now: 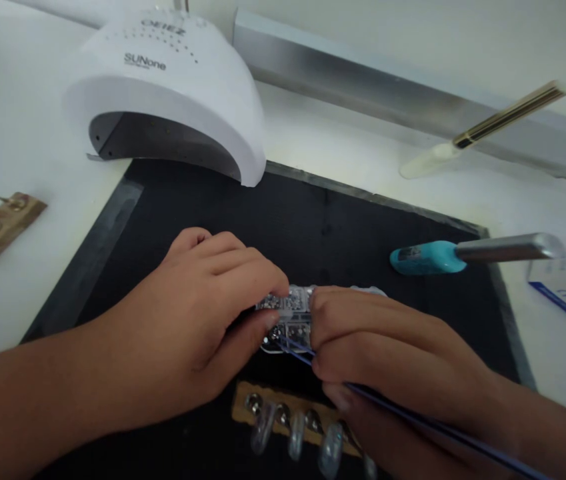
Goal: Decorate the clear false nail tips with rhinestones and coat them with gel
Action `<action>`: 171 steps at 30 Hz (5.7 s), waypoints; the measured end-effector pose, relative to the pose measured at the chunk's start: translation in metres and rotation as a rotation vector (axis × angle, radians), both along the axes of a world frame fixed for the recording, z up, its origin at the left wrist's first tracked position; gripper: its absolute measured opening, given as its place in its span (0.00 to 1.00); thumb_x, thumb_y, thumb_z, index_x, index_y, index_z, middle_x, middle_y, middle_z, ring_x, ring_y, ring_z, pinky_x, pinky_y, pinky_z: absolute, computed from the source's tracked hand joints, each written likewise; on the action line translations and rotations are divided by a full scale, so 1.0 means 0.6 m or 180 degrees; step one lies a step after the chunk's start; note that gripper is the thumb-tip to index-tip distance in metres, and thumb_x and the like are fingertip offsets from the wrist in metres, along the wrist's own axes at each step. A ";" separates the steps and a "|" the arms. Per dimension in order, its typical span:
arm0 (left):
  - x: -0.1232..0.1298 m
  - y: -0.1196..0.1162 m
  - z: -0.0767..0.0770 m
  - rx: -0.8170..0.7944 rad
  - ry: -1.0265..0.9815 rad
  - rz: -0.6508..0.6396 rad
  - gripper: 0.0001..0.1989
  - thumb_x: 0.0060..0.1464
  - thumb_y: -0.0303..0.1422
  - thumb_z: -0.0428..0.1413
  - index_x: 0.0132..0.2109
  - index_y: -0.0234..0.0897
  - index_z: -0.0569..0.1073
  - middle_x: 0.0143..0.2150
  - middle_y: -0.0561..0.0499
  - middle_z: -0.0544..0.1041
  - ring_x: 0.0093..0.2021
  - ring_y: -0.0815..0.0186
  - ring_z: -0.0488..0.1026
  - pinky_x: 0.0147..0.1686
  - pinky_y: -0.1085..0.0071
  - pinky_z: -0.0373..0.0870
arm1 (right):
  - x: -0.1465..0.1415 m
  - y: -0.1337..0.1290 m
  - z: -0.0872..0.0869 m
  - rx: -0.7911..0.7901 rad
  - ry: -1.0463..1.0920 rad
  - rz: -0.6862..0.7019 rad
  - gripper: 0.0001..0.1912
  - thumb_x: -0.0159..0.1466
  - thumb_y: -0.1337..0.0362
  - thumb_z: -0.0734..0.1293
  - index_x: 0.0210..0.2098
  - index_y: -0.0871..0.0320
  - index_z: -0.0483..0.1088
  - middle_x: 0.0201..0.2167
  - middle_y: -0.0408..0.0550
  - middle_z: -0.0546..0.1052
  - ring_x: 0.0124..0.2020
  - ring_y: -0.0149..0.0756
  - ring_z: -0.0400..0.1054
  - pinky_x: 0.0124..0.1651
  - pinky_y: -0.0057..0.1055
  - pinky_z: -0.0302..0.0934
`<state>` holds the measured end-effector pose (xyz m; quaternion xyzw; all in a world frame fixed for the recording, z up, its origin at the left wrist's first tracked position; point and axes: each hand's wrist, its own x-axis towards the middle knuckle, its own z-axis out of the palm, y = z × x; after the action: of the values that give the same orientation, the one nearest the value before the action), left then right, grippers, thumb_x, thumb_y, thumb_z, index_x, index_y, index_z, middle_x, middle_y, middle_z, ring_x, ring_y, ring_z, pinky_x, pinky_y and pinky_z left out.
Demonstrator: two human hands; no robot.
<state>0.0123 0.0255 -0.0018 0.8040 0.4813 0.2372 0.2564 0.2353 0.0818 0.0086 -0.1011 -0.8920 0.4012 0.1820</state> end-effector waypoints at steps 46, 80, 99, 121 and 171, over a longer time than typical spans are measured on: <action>-0.006 -0.034 0.003 0.0432 0.0032 -0.0152 0.15 0.54 0.25 0.52 0.44 0.44 0.78 0.63 0.54 0.72 0.67 0.56 0.62 0.70 0.46 0.44 | 0.012 -0.011 0.004 -0.0231 0.0208 -0.0116 0.09 0.58 0.78 0.61 0.33 0.59 0.66 0.29 0.45 0.69 0.31 0.32 0.64 0.39 0.34 0.66; -0.006 -0.029 -0.001 0.0492 -0.0055 -0.0039 0.07 0.54 0.27 0.53 0.37 0.41 0.75 0.51 0.50 0.75 0.59 0.52 0.66 0.63 0.44 0.53 | 0.010 -0.008 0.002 -0.0524 0.0641 -0.0335 0.05 0.63 0.76 0.63 0.34 0.62 0.68 0.28 0.47 0.70 0.30 0.32 0.67 0.35 0.32 0.66; 0.006 -0.045 -0.006 0.1123 -0.0426 -0.0493 0.09 0.55 0.25 0.52 0.44 0.38 0.67 0.51 0.45 0.72 0.56 0.55 0.68 0.56 0.52 0.62 | 0.097 -0.124 -0.002 -0.0406 0.1464 -0.1127 0.08 0.60 0.74 0.64 0.38 0.61 0.73 0.26 0.46 0.70 0.26 0.32 0.63 0.29 0.34 0.60; 0.023 -0.056 0.003 0.0617 -0.0378 -0.1225 0.15 0.53 0.26 0.55 0.49 0.37 0.72 0.51 0.46 0.72 0.54 0.55 0.67 0.58 0.52 0.56 | 0.074 -0.124 -0.001 0.0041 0.0891 -0.0840 0.12 0.56 0.80 0.62 0.38 0.62 0.69 0.28 0.48 0.72 0.31 0.34 0.67 0.36 0.37 0.67; 0.025 -0.054 0.002 0.0770 -0.0363 -0.1223 0.16 0.54 0.25 0.54 0.50 0.37 0.73 0.52 0.43 0.70 0.56 0.53 0.65 0.59 0.48 0.56 | 0.083 -0.119 -0.003 -0.0366 0.1316 -0.1343 0.06 0.63 0.73 0.63 0.35 0.58 0.70 0.25 0.46 0.70 0.27 0.32 0.67 0.34 0.35 0.66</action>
<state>0.0271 -0.0067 -0.0005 0.8910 0.2723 0.2850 0.2254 0.2851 0.0104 0.0071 -0.2105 -0.7712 0.4165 0.4330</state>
